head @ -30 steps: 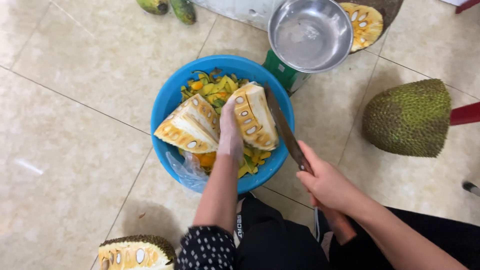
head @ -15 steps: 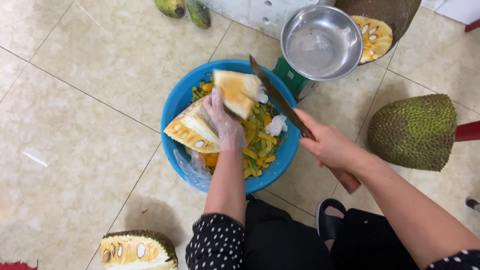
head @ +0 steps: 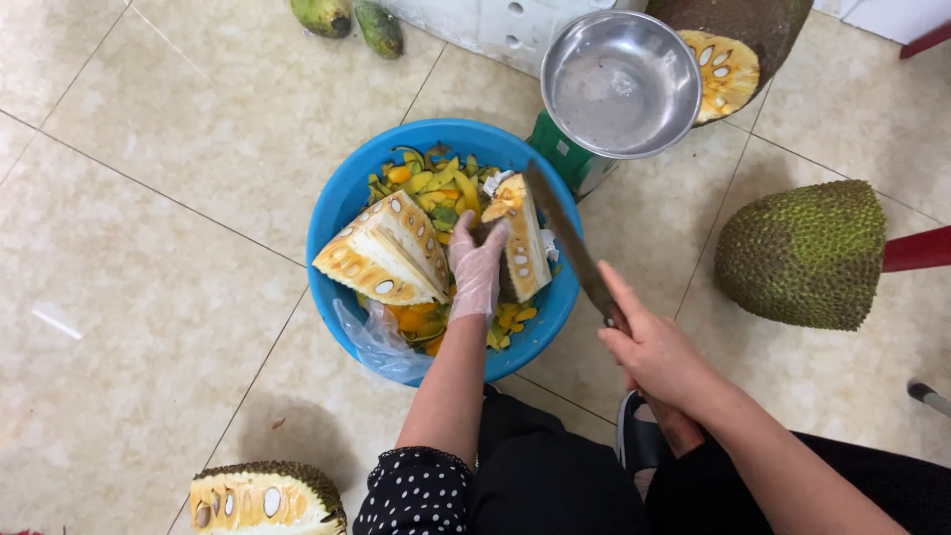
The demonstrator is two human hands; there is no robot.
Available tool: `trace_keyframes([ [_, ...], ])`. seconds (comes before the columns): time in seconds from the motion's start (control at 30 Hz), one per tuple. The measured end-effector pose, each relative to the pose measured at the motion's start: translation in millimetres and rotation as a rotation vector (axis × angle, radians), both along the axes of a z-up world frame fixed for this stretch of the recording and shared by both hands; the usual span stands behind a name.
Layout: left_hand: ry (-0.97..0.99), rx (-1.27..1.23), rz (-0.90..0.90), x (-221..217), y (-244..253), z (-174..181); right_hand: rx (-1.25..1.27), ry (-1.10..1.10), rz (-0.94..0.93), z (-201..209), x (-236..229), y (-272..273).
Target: Peeling and cutting a jackfruit into smaller pieces using a cleaver
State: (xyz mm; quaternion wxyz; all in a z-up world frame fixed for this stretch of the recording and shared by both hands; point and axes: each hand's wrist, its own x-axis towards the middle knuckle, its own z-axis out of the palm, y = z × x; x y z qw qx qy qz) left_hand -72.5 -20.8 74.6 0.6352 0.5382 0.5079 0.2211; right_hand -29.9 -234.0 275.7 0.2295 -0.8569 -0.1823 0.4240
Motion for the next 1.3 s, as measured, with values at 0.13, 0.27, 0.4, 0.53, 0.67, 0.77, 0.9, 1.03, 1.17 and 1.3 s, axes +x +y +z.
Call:
trace_keyframes([
  [0.13,0.239,0.120,-0.268,5.2,3.3,-6.8,0.037,0.012,-0.088,11.6,5.8,-0.6],
  [0.27,0.373,0.254,-0.440,23.7,3.2,-13.9,0.090,0.036,-0.143,3.1,11.6,-0.8],
  [0.4,0.407,0.097,-0.460,19.1,6.6,-4.9,0.147,0.091,-0.174,-15.4,11.9,-8.0],
  [0.53,0.291,-0.075,-0.387,-2.4,2.5,48.4,0.159,0.156,-0.155,-28.8,9.6,-9.0],
  [0.67,0.204,-0.132,-0.298,-7.2,0.4,65.2,0.188,0.183,-0.165,-28.3,3.8,2.0],
  [0.77,0.142,-0.161,-0.258,-6.1,-3.5,73.4,0.162,0.153,-0.140,-26.7,0.0,11.4],
  [0.9,0.132,-0.164,-0.236,-3.5,-3.5,67.1,0.161,0.137,-0.124,-34.6,-3.1,18.0],
  [1.03,0.090,-0.198,-0.228,-7.0,-1.9,77.6,0.090,0.112,-0.080,-36.1,-5.5,24.7],
  [1.17,0.072,-0.210,-0.215,-6.8,-4.3,85.8,0.001,0.131,-0.062,-15.6,-9.5,38.3],
  [1.3,0.059,-0.207,-0.196,-7.6,-4.7,81.7,-0.039,0.061,0.027,-21.7,-3.5,53.2],
])
